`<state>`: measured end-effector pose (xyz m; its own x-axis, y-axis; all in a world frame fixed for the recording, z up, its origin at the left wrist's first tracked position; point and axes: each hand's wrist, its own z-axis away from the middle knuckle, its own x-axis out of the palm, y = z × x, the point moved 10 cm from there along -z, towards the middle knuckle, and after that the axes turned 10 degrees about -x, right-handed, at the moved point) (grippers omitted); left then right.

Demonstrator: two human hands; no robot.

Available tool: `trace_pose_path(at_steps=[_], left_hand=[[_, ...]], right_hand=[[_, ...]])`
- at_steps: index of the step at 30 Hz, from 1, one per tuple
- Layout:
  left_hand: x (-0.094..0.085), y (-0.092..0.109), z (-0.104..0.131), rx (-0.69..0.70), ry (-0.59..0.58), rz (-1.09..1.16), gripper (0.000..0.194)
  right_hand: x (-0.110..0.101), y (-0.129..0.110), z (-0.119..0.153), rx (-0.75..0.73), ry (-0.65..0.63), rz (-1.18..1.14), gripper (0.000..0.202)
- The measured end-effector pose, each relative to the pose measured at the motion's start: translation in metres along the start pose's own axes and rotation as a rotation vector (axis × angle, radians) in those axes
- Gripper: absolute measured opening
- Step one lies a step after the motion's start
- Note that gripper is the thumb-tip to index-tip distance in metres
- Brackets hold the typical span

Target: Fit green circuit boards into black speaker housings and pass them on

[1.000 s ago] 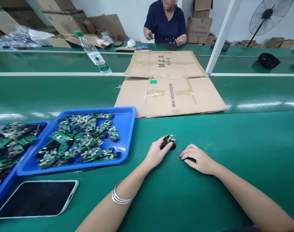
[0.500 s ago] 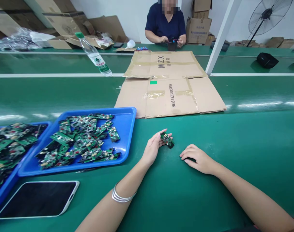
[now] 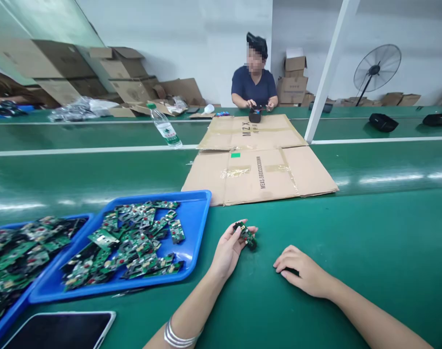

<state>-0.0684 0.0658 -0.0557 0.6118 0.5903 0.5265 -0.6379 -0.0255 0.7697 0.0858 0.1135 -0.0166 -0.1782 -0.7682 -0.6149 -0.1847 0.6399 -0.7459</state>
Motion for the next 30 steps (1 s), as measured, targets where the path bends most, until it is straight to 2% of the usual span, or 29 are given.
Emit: trace_pose_path(at_steps=[6,13,27,30], left_hand=[[-0.008,-0.001,-0.004,-0.028,0.001,0.162,0.026],[-0.011,-0.002,-0.005,-0.050,0.008,0.203,0.019],[-0.009,0.001,-0.002,-0.025,0.039,0.185,0.029],[-0.009,0.001,-0.003,-0.025,0.048,0.180,0.030]], right_hand=[[0.000,0.000,0.000,0.003,0.015,-0.020,0.017],[0.001,0.000,0.000,-0.001,0.017,-0.020,0.016],[0.002,-0.002,0.001,0.010,0.008,-0.006,0.016],[0.003,0.003,0.004,0.046,0.041,-0.014,0.015]])
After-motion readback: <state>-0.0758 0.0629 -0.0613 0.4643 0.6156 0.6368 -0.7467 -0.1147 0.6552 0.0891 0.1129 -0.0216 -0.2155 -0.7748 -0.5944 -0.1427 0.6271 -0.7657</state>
